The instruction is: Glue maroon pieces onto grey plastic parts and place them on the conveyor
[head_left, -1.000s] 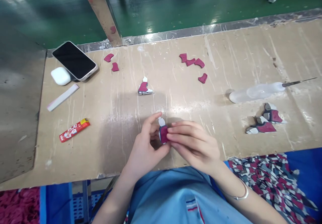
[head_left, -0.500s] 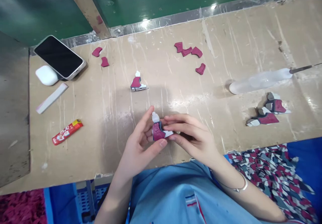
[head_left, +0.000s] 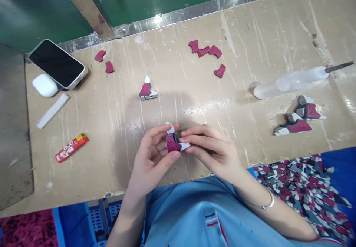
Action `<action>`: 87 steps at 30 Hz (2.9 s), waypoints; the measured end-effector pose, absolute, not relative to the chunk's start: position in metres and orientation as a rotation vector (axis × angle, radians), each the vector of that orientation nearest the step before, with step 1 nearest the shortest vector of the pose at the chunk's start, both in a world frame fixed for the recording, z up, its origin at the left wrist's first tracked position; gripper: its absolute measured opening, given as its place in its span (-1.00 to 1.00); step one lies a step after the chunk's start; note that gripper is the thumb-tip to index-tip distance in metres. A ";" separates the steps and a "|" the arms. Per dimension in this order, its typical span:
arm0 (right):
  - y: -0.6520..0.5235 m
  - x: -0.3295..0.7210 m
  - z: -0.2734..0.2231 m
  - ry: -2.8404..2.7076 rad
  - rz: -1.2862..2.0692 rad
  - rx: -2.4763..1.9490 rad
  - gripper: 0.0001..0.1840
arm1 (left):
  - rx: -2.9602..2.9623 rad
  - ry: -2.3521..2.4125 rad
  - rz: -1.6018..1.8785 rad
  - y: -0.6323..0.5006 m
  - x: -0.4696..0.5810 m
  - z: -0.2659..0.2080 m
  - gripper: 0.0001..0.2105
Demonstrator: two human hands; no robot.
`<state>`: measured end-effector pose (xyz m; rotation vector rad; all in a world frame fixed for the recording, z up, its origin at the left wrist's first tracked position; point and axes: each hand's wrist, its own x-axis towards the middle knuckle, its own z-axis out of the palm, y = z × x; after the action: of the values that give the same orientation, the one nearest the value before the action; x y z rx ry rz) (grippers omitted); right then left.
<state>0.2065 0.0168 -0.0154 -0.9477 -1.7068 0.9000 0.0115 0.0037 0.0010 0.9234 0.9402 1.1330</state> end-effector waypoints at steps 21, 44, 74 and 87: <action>0.015 0.208 -0.015 -1.739 0.865 -0.952 -0.76 | 0.946 1.005 1.125 0.004 0.011 0.006 -0.76; 0.011 0.205 -0.025 -1.747 0.783 -0.904 -0.67 | 1.051 1.103 1.127 0.004 0.012 0.001 -0.82; 0.013 0.205 -0.025 -1.751 0.737 -0.930 -0.65 | 0.954 1.167 1.072 0.009 0.013 0.004 -0.63; 0.012 0.191 -0.006 -1.268 1.584 -0.885 -0.53 | 1.577 1.306 1.114 -0.009 0.023 0.012 -0.47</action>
<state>0.1913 0.0115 -0.0060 -0.8846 -1.2682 1.5838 0.0227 -0.0085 0.0119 1.5766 1.3059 1.1141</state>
